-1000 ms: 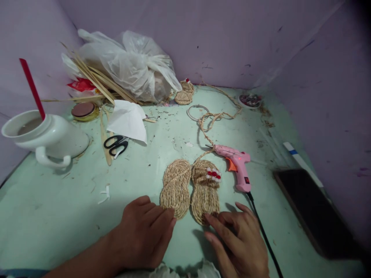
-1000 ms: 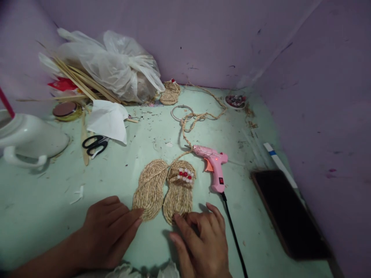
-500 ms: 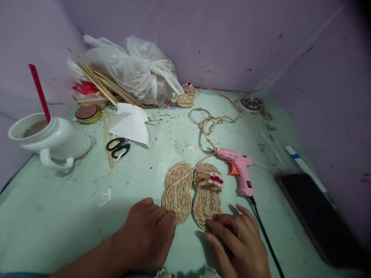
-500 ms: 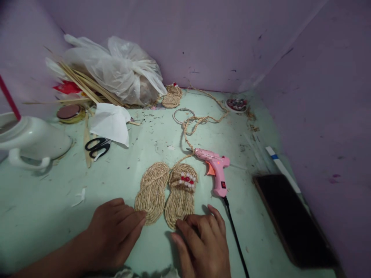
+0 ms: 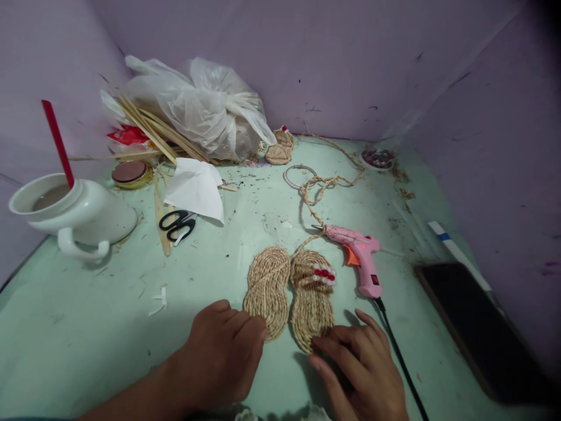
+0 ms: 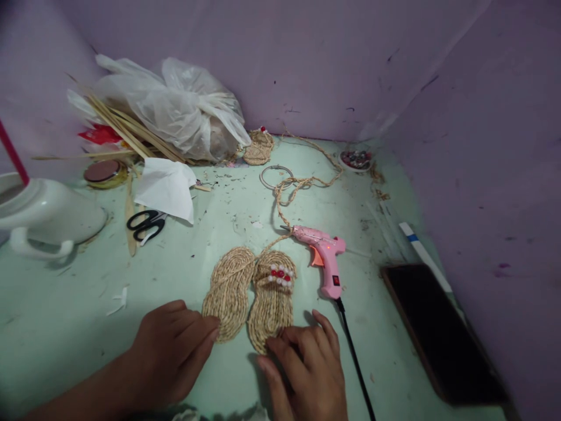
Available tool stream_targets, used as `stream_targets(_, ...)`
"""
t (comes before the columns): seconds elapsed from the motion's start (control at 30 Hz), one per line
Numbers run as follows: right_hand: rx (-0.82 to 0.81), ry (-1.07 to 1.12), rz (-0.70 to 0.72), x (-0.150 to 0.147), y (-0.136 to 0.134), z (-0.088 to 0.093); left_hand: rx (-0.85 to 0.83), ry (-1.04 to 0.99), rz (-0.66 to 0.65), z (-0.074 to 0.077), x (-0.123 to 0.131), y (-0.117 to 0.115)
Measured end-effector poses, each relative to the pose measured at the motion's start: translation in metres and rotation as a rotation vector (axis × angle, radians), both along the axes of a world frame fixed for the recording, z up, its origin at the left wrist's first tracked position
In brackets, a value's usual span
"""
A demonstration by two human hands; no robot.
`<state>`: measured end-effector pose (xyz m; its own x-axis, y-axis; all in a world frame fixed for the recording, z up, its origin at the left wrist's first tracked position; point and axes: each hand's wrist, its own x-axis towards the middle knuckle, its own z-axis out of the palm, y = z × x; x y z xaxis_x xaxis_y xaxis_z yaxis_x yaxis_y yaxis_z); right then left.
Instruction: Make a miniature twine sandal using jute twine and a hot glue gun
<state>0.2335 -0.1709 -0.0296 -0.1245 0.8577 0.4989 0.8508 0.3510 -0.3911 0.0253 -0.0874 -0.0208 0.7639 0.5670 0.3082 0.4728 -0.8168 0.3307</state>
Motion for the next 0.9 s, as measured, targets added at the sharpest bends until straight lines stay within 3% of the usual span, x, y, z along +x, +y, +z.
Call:
stream_targets(0.67, -0.02, 0.022, -0.011, 0.0002, -0.0035, -0.0033, 0.042, 0.108, -0.05, 0.0019, 0.0041, 0.0003)
stream_targets(0.77, -0.014, 0.024, -0.02, 0.0005, -0.005, -0.0036, 0.036, 0.015, 0.026, 0.0014, 0.0012, 0.0021)
stream_targets(0.9, -0.019, 0.044, -0.038, -0.0005, -0.0051, -0.0039, 0.075, -0.145, 0.266, 0.003, -0.0026, 0.0051)
